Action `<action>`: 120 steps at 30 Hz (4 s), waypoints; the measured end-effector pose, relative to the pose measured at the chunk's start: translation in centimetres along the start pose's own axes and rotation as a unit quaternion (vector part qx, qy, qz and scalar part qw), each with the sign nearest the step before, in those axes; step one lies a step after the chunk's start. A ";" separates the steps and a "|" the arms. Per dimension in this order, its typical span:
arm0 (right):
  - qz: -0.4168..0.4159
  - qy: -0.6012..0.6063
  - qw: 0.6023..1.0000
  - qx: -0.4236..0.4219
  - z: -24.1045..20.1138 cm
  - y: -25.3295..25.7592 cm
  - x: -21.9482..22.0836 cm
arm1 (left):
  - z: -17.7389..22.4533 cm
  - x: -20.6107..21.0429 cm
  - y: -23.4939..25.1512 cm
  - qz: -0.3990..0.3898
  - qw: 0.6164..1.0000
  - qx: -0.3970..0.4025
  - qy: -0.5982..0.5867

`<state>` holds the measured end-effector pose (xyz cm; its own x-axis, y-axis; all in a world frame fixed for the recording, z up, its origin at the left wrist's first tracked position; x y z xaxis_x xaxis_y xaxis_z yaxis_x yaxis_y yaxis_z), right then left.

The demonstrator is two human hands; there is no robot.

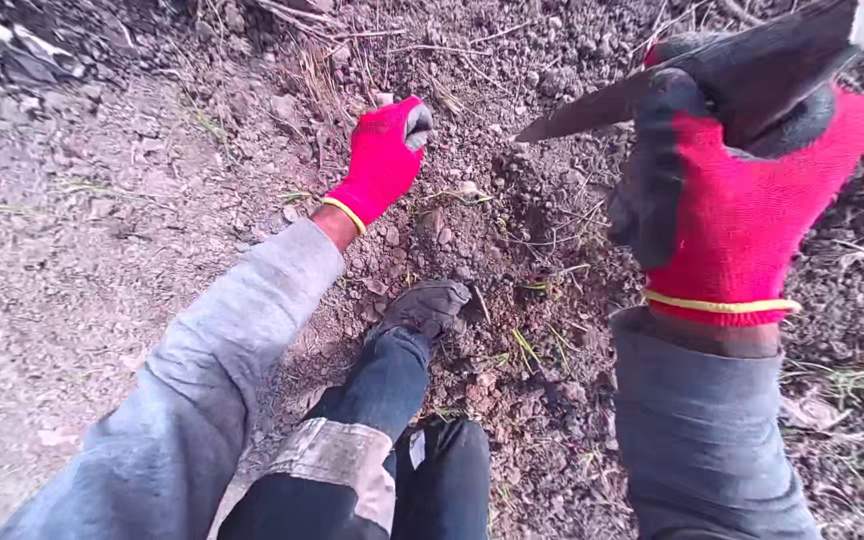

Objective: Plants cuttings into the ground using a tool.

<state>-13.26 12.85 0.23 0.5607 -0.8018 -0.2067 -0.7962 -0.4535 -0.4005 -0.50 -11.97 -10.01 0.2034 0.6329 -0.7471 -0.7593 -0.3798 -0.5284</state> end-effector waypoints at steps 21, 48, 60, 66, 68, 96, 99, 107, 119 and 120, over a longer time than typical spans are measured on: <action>0.204 -0.065 0.967 0.137 8.0 -29.2 -9.3 | 9.3 0.7 0.1 0.013 0.955 0.176 0.239; 0.102 -0.079 0.921 0.368 22.7 -28.4 -3.8 | 17.6 6.4 -9.1 -0.043 0.984 0.053 0.163; 0.107 -0.070 0.927 0.353 23.0 -28.6 -3.6 | 19.9 12.4 -9.9 -0.131 0.985 -0.110 -0.023; 0.104 -0.061 0.928 0.353 22.9 -28.6 -3.7 | 20.0 13.5 -8.8 -0.150 0.969 -0.001 0.196; 0.109 -0.060 0.933 0.339 22.8 -28.5 -3.8 | 20.6 13.5 -8.5 -0.151 0.960 0.042 0.231; 0.049 0.137 0.989 0.040 -0.7 -12.0 -10.6 | 3.3 -4.3 5.8 -0.038 0.977 -0.101 -0.184; -0.050 0.191 0.979 -0.048 -2.4 -0.4 -9.7 | 3.1 -6.4 8.7 -0.024 0.978 -0.102 -0.180; -0.081 -0.178 0.975 0.109 8.6 18.9 11.6 | 5.6 -5.5 16.8 -0.015 0.994 -0.098 -0.044; 0.062 0.130 0.989 0.026 -1.8 6.8 -6.8 | -0.2 -1.7 12.7 -0.087 0.895 -0.217 -0.380; 0.065 0.165 0.984 0.011 -1.7 7.5 -5.8 | 0.0 -2.5 12.7 -0.077 0.896 -0.205 -0.387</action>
<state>-22.91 13.42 -0.04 0.3467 -0.9370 0.0417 -0.8490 -0.3324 -0.4106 -10.61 -18.34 -14.88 -0.3237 0.9170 -0.2331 -0.4357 -0.3631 -0.8236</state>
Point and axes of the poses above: each hand's wrist, its own y-axis towards the middle knuckle, its own x-axis out of the palm, z = x × y, the point moved 2 cm from there along y, towards the middle knuckle, and after that the axes turned 7 degrees about y, right-handed, at the moved point
